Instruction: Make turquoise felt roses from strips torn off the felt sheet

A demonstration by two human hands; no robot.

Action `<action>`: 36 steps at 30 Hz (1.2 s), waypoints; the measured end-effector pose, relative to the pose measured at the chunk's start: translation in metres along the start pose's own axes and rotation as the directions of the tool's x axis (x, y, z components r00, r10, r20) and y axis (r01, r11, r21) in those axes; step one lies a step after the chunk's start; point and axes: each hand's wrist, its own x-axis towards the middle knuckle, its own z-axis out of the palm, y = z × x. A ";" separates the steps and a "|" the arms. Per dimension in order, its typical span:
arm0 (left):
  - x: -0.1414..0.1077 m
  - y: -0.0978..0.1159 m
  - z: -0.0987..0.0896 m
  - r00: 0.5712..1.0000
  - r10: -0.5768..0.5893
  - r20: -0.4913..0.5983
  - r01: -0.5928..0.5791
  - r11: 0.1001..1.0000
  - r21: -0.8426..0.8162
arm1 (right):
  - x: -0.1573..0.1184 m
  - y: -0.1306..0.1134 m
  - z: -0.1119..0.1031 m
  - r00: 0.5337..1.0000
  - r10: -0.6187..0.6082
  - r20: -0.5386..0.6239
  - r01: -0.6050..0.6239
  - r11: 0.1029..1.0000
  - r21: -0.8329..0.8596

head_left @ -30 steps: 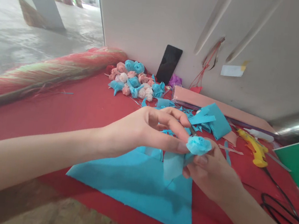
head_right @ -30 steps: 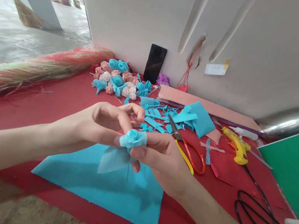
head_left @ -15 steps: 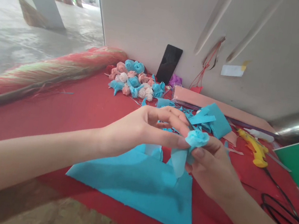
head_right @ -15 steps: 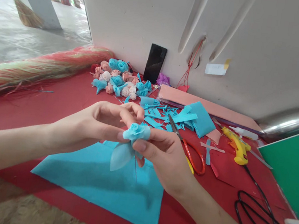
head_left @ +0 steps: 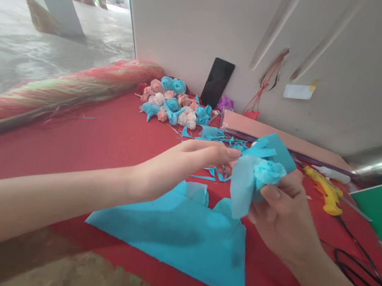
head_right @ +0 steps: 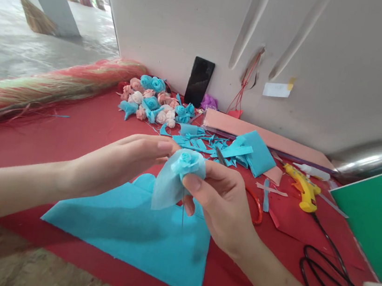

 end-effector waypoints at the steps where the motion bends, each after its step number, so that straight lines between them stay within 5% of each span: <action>1: -0.001 0.002 0.001 1.000 -0.009 0.018 0.010 1.000 -0.028 | 0.000 0.000 0.000 1.000 0.002 0.000 -0.002 1.000 -0.013; 6: -0.007 0.006 0.006 1.000 0.009 0.005 -0.008 0.982 -0.190 | -0.001 0.004 -0.003 1.000 -0.005 0.002 0.005 0.998 -0.059; 11: -0.013 0.006 0.007 0.992 0.114 -0.044 -0.118 0.987 -0.108 | -0.005 0.007 -0.007 0.994 -0.111 -0.007 0.108 0.975 -0.195; 17: -0.014 0.005 0.009 0.988 0.147 -0.035 -0.149 0.987 -0.060 | -0.007 0.003 -0.001 0.942 -0.335 -0.016 0.291 0.840 -0.459; 24: -0.015 0.003 0.010 0.986 0.165 0.010 -0.165 0.986 -0.025 | -0.011 -0.003 0.005 0.916 -0.400 -0.031 0.313 0.760 -0.570; 36: -0.018 0.008 0.013 0.941 0.338 -0.018 -0.338 0.941 0.013 | -0.009 -0.004 -0.008 0.879 -0.422 0.222 0.469 0.681 -0.563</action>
